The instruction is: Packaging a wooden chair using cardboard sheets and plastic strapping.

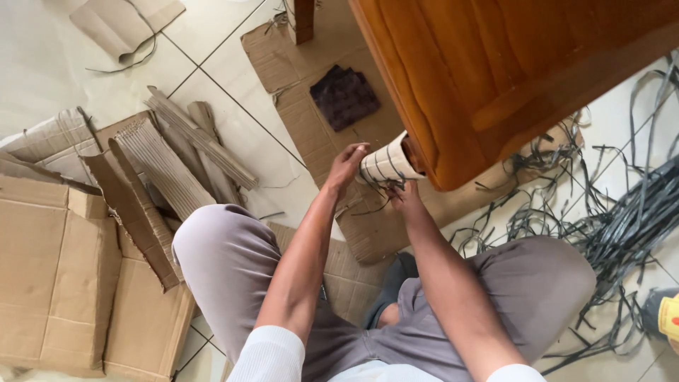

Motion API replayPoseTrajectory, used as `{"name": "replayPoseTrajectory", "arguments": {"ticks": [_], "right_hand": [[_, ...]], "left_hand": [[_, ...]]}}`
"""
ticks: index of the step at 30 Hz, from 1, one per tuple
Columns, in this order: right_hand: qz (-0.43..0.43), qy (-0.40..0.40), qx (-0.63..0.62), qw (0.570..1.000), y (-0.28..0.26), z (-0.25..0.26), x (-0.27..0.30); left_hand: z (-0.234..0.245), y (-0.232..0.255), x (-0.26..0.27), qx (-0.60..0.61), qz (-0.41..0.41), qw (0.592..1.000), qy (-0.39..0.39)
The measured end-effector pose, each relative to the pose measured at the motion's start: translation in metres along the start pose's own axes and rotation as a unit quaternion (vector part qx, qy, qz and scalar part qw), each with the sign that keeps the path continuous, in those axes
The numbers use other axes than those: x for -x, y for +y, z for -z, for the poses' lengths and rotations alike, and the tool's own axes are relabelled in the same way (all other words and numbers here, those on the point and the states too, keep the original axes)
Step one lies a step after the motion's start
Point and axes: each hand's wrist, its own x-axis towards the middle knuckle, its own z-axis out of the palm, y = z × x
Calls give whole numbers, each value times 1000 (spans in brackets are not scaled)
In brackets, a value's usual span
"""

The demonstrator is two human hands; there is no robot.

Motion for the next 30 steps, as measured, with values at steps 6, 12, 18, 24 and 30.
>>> {"name": "replayPoseTrajectory", "arguments": {"ticks": [6,12,18,24,30], "right_hand": [[22,-28,13,999,-10,-17,0],[49,-54,18,997,1,-5,-15],[82,-78,20,993,73,110,-114],[-53,15,-118,992,93,138,-112],[3,128,167,978,14,-19,48]], "left_hand": [[4,-27,-18,-13,-4,999,-46],[2,3,1,-205,-33,972,112],[22,-14,22,-338,-111,903,240],[16,-1,55,-376,-18,887,269],[13,-10,75,-415,3,860,298]]}}
